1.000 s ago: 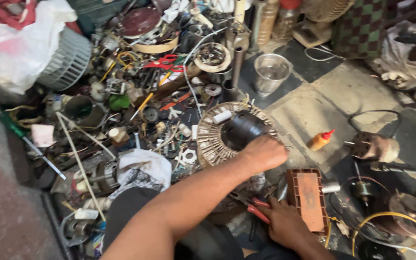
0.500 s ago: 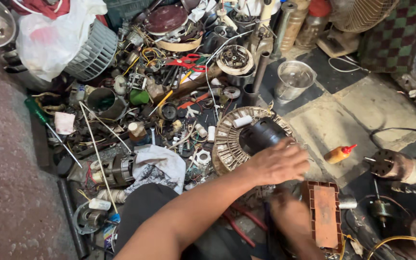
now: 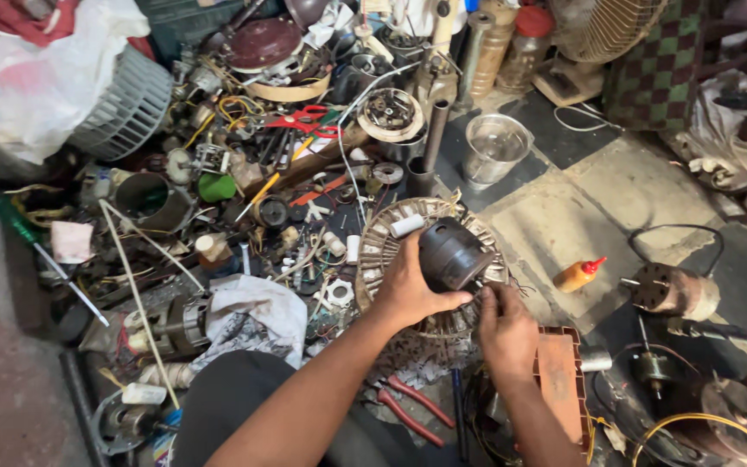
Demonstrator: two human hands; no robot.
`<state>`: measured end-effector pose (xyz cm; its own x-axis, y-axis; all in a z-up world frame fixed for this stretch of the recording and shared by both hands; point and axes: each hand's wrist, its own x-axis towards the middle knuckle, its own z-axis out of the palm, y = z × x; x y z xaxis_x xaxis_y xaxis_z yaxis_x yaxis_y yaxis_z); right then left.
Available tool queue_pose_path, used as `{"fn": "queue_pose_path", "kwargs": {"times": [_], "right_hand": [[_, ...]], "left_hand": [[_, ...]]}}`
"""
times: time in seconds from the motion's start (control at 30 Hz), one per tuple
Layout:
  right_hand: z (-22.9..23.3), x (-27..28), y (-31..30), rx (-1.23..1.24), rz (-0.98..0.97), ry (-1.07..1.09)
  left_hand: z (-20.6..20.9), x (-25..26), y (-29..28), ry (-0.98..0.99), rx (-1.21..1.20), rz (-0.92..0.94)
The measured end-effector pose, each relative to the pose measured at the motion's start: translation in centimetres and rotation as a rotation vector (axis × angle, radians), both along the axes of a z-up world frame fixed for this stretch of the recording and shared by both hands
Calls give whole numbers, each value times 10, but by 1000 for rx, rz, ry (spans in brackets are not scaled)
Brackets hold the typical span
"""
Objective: The person works on a fan motor assembly on the floor, using pliers to manipulate wires and components, cleaning parts with a cloth, and handling various motor housings and stators.
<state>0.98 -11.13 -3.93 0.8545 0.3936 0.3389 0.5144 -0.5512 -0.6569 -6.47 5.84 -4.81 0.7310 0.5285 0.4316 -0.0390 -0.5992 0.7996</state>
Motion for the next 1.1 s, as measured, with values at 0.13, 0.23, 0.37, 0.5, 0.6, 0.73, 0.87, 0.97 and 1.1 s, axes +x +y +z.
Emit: {"fn": "queue_pose_path", "kwargs": {"times": [0.13,0.23,0.37,0.5,0.6,0.73,0.87,0.97,1.1], "right_hand": [[-19,-1,-4,115,34,-289],[-32,11,-5,37,64,-321],[-29,39,6,241,-8,542],[3,38,-5,420,84,1414],[10,38,-8,444,214,1554],[-11,39,-11,550,261,1483],[-36,27,-16,330,262,644],[-49,22,-11,90,244,87],[-34,45,6,278,128,999]], "left_hand": [[4,-5,2,26,-34,12],[1,-5,2,38,-58,-4],[0,-7,5,59,-45,-6],[1,-5,6,37,-37,-13],[-1,-5,3,73,-41,0],[4,-7,2,88,-93,26],[3,-6,2,74,-30,60],[-1,-1,-2,124,-81,96],[3,-8,2,51,-54,81]]}}
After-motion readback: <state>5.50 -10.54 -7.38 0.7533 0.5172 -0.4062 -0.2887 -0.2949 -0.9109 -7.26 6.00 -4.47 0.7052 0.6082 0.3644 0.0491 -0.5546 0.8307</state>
